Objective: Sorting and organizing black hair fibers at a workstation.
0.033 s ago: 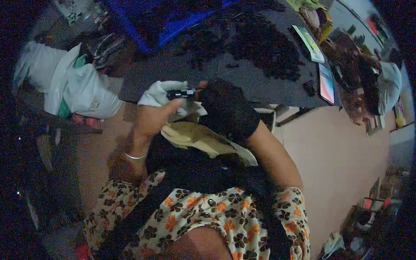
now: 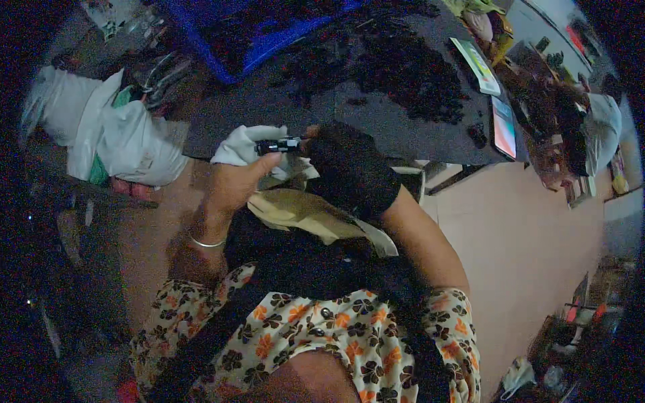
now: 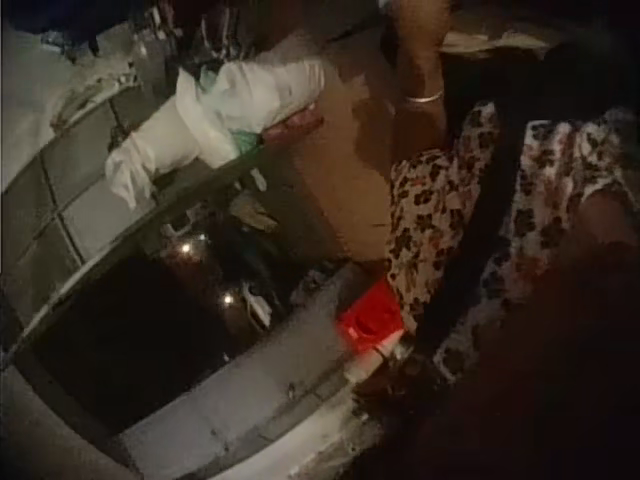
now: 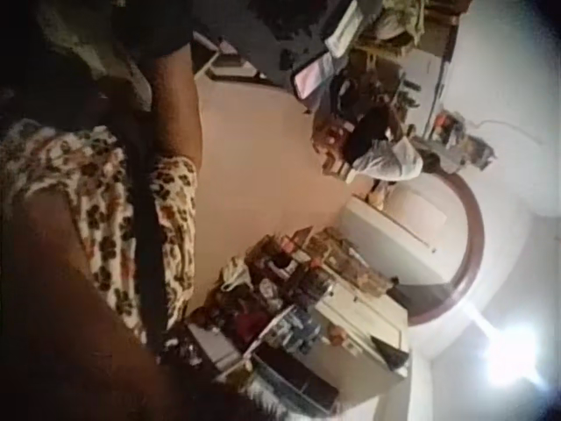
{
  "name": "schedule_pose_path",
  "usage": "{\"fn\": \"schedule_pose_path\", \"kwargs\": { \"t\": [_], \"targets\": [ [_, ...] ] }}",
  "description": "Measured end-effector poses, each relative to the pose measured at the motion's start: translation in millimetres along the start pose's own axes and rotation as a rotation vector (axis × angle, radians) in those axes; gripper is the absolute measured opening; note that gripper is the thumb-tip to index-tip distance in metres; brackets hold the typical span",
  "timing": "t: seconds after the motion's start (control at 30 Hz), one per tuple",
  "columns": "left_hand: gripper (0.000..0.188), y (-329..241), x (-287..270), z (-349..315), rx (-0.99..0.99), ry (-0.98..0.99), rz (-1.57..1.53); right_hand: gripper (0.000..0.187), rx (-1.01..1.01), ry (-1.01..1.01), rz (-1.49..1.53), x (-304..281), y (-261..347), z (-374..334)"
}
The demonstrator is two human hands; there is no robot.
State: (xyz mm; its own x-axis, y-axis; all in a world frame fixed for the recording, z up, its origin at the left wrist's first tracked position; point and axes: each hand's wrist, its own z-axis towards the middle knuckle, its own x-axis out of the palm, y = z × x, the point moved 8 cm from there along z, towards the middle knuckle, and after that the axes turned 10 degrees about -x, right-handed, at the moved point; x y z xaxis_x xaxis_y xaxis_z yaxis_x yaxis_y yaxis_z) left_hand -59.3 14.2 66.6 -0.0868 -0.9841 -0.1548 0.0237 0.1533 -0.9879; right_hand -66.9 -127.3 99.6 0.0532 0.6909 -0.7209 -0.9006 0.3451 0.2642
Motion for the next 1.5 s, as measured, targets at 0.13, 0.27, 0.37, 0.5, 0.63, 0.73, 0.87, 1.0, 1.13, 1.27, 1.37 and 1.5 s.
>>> {"fn": "schedule_pose_path", "kwargs": {
  "t": [0.13,0.27,0.37,0.5,0.63,0.73,0.87,1.0,1.13,1.27,1.37,1.5],
  "targets": [
    [0.021,2,5,2,0.099,0.051,0.016,0.032,-0.092,0.045,-0.049,-4,6,-4],
    [0.018,-10,14,-1,0.170,0.017,0.182,0.037,-0.115,0.123,-0.185,8,4,-9],
    [0.018,-1,14,-1,0.083,-0.002,0.105,0.037,-0.224,0.035,-0.247,2,12,-12],
    [0.020,10,21,-4,-0.138,0.065,-0.183,0.036,0.073,-0.012,-0.144,8,-10,-16],
    [0.023,3,25,-5,0.190,0.038,0.287,0.036,0.463,0.051,0.317,21,-39,-32],
    [0.027,3,34,-1,0.208,0.129,0.257,0.036,0.516,0.152,0.316,22,-46,-40],
    [0.040,-14,33,21,0.333,0.094,0.522,0.036,0.374,0.327,0.218,18,-56,-46],
    [0.037,-30,34,73,0.607,-0.151,0.883,0.032,0.528,0.001,0.251,9,-124,-54],
    [0.030,-34,52,108,0.628,-0.135,1.123,0.018,0.245,-0.057,-0.213,3,-122,-28],
    [0.021,5,40,147,0.159,-0.126,1.238,0.016,0.122,-0.095,-0.357,6,-125,-31],
    [0.021,10,23,156,0.256,-0.151,1.172,0.016,0.163,-0.127,-0.320,1,-111,-27],
    [0.025,19,-12,141,0.336,-0.230,0.483,0.017,0.450,-0.277,0.191,8,-131,-39]
  ]
}}
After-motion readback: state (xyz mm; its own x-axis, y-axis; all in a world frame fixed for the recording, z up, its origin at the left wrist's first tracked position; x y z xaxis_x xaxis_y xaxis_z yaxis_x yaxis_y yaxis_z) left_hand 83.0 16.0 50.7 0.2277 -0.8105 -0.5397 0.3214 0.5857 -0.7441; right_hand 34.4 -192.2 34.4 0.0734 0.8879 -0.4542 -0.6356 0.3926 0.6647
